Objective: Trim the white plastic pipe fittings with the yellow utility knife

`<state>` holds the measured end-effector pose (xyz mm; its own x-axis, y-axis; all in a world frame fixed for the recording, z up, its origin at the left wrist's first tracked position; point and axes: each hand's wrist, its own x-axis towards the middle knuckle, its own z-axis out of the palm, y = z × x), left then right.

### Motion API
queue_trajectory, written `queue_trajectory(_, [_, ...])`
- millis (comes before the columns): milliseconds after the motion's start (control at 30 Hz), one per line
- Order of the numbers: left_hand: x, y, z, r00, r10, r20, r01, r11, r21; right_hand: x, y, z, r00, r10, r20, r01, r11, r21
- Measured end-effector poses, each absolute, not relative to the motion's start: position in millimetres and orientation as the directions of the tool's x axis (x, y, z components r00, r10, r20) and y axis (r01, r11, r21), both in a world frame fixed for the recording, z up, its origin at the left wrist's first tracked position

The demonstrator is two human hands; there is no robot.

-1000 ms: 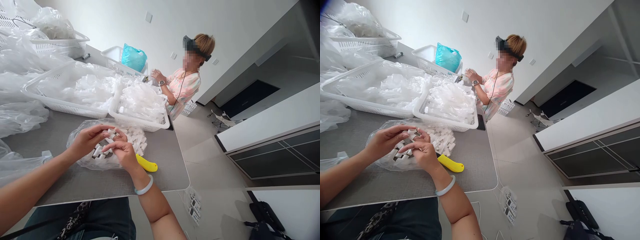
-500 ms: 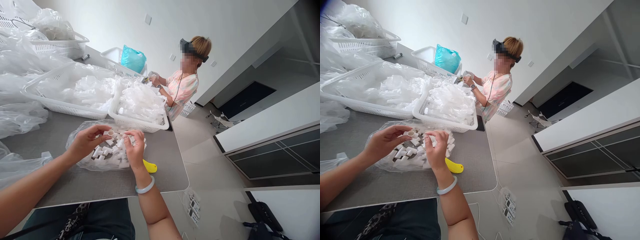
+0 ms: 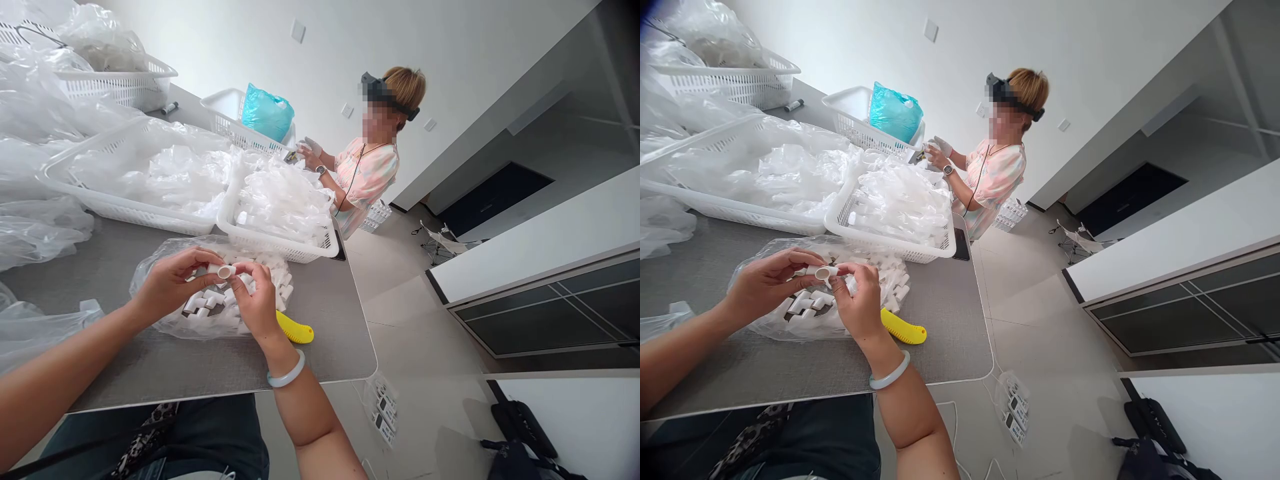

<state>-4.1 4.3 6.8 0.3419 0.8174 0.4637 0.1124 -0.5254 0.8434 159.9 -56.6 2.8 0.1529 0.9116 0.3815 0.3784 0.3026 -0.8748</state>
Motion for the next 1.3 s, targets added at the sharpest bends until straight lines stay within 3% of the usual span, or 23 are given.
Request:
queue_trajectory(167, [-4,3,7,0.338,0.863,0.375,0.047,-0.414,0.909,156,-57,1,0.160,0.944,0.289,0.290,0.235,-0.928])
queue_trajectory(267, [-6,6,5,0.361,0.885,0.294,0.061,-0.337,0.939,156,-57,1,0.122,0.954,0.274,0.342,0.219,-0.914])
queue_trajectory(367, [-7,8,6,0.357,0.888,0.290,0.139,-0.358,0.923,160,-59,5,0.117,0.909,0.399,0.504,0.292,-0.813])
queue_trajectory(467, [-8,8,10,0.384,0.883,0.271,0.152,-0.350,0.924,163,-60,8,-0.003,0.816,0.577,0.632,0.449,-0.632])
queue_trajectory(600, [-6,5,14,0.441,0.868,0.228,0.117,-0.308,0.944,161,-59,6,-0.185,0.830,0.526,0.695,0.489,-0.528])
queue_trajectory(700, [-5,5,13,0.416,0.857,0.303,0.167,-0.399,0.901,156,-59,4,-0.128,0.897,0.423,0.669,0.393,-0.631])
queue_trajectory(833, [-4,8,9,0.368,0.818,0.443,0.222,-0.540,0.812,151,-60,6,0.034,0.933,0.358,0.329,0.328,-0.886])
queue_trajectory(933, [-4,9,7,0.362,0.794,0.488,0.225,-0.582,0.781,157,-60,11,0.234,0.931,0.279,0.164,0.246,-0.955])
queue_trajectory(1033, [-5,11,4,0.318,0.828,0.462,0.234,-0.541,0.808,173,-58,20,0.300,0.911,0.283,0.319,0.183,-0.930])
queue_trajectory(1100, [-5,14,1,0.303,0.864,0.403,0.208,-0.472,0.857,188,-59,27,0.175,0.945,0.276,0.558,0.135,-0.819])
queue_trajectory(1200, [-6,17,-4,0.297,0.884,0.360,0.171,-0.420,0.891,209,-64,32,-0.039,0.999,0.033,0.825,0.051,-0.563])
queue_trajectory(1300, [-6,19,-5,0.271,0.885,0.379,0.194,-0.436,0.879,221,-73,26,-0.096,0.988,-0.123,0.881,0.027,-0.472])
